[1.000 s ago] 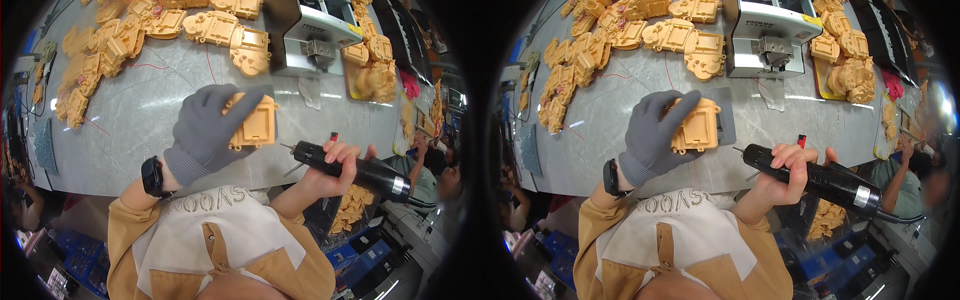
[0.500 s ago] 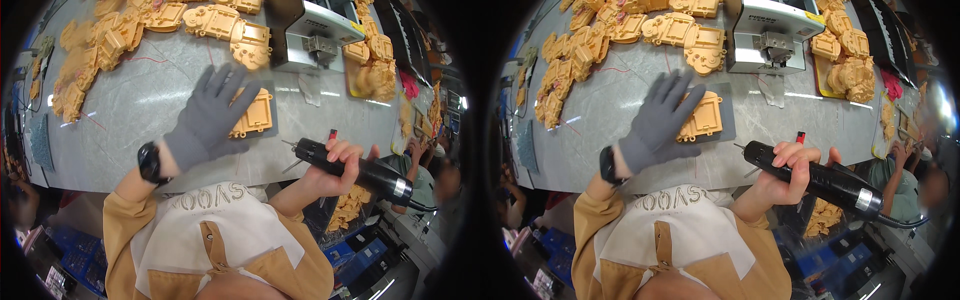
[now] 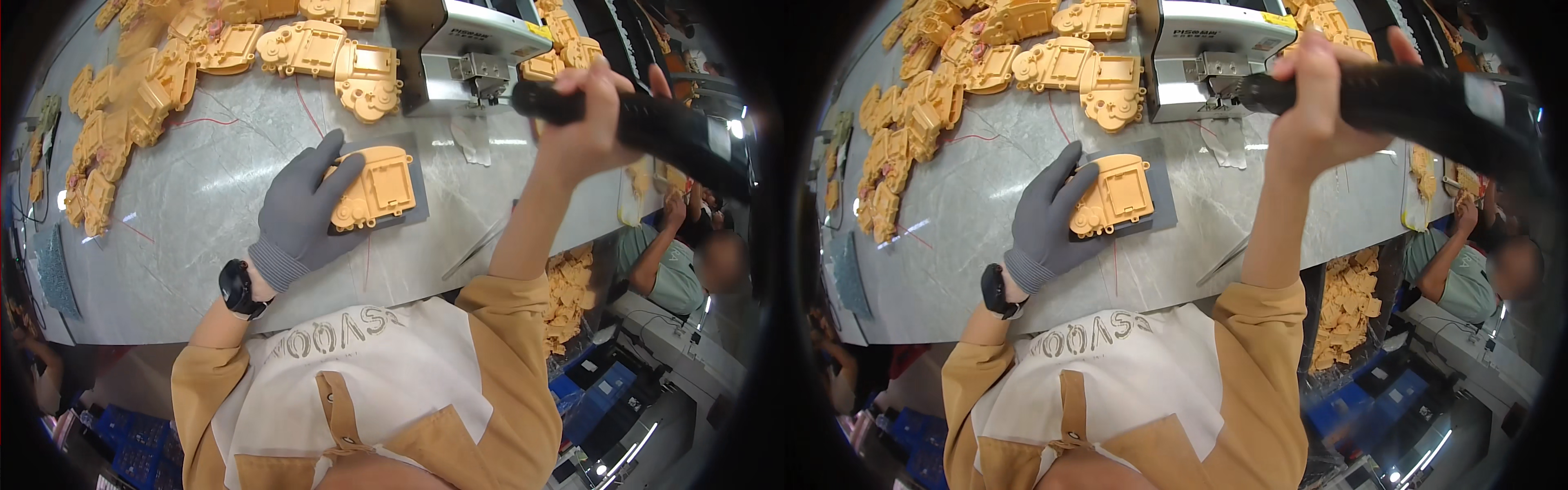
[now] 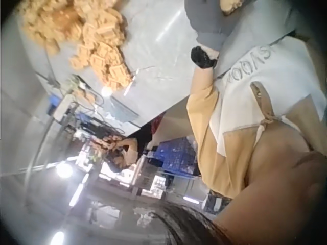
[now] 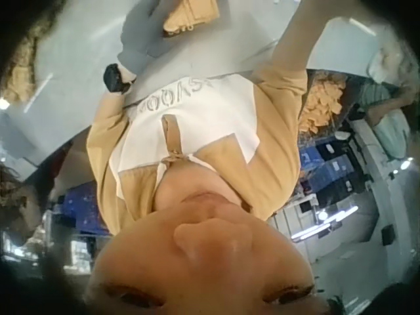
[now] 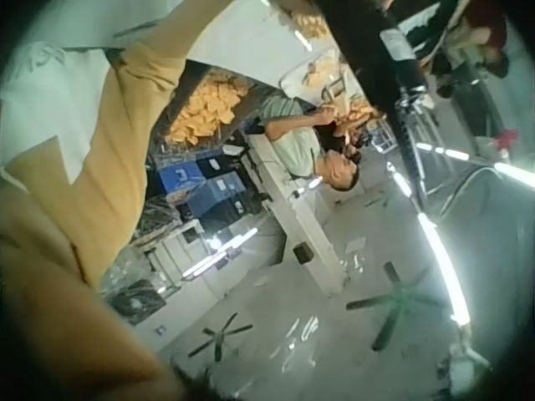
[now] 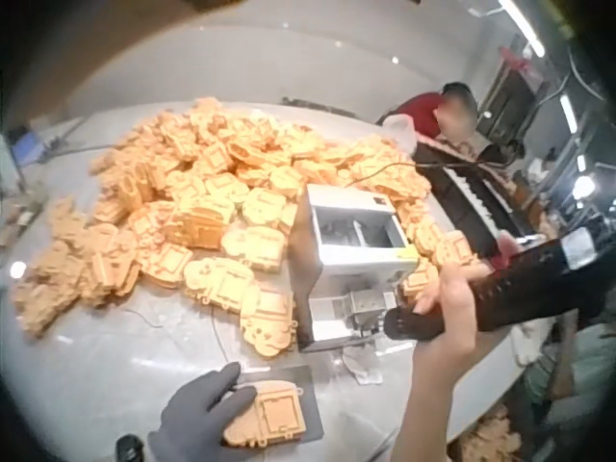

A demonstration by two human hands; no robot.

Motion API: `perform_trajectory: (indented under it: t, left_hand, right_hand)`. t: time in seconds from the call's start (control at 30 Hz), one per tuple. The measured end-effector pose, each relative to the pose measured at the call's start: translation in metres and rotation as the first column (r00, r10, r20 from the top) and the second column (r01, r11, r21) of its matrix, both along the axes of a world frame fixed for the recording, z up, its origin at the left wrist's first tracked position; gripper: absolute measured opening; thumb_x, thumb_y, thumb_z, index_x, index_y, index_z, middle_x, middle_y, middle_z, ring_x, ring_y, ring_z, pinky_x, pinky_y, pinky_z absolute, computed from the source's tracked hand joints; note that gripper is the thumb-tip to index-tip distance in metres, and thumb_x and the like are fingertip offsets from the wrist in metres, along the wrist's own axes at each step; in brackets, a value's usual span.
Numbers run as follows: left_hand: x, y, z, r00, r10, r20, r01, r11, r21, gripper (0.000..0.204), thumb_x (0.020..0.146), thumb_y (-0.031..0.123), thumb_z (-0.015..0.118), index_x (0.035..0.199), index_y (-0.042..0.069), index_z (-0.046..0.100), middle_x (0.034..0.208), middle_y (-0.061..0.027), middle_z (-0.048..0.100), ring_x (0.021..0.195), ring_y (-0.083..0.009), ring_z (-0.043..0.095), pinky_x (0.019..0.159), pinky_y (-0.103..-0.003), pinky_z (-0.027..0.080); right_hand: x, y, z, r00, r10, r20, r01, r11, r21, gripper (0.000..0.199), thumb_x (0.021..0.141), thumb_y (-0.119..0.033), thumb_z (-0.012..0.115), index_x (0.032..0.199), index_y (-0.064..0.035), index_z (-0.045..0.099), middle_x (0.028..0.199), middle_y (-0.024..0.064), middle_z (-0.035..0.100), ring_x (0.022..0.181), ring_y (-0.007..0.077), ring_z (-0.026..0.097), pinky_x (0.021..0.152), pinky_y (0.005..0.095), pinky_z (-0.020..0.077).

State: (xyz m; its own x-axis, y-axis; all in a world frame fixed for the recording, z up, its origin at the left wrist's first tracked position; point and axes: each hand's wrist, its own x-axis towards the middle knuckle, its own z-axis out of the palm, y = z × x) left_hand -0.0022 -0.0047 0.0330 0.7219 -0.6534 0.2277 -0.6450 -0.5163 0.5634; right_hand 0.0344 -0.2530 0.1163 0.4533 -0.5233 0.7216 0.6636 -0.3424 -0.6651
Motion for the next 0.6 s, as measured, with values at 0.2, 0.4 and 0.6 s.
perform_trajectory:
  t: [0.2,0.4,0.6]
  left_hand:
    - [-0.007,0.008,-0.021,0.998,0.051,-0.041,-0.057,0.984,-0.168,0.079,0.051,0.023,0.081,0.120,0.008,0.044,0.115,-0.0144,0.052,0.108,-0.0330,0.047,0.096,-0.045,0.037]
    - [-0.005,0.012,-0.032,0.997,0.041,-0.070,-0.058,0.964,-0.261,0.081,0.050,0.023,0.083,0.120,0.008,0.044,0.112,-0.0109,0.053,0.107,-0.0294,0.048,0.098,-0.045,0.036]
    - [-0.003,0.012,-0.033,0.997,0.040,-0.062,-0.057,0.950,-0.307,0.081,0.050,0.024,0.083,0.120,0.009,0.045,0.110,-0.0095,0.053,0.105,-0.0283,0.048,0.100,-0.046,0.033]
  right_hand:
    - [0.014,0.015,-0.006,0.975,-0.019,-0.221,0.002,0.997,-0.077,0.045,0.069,0.008,0.060,0.109,0.0062,0.039,0.058,0.0089,0.056,0.045,0.0143,0.052,0.051,0.0267,0.0449]
    - [-0.074,0.072,-0.005,0.946,0.214,-0.243,-0.182,0.972,0.146,0.062,0.075,-0.001,0.057,0.123,-0.0029,0.018,0.060,0.0053,0.048,0.046,0.0148,0.047,0.051,0.0296,0.0433]
    - [-0.095,0.098,-0.016,0.929,0.321,-0.187,-0.308,0.947,0.093,0.061,0.074,-0.004,0.053,0.125,-0.0083,0.021,0.062,0.0068,0.045,0.044,0.0166,0.044,0.045,0.0321,0.0399]
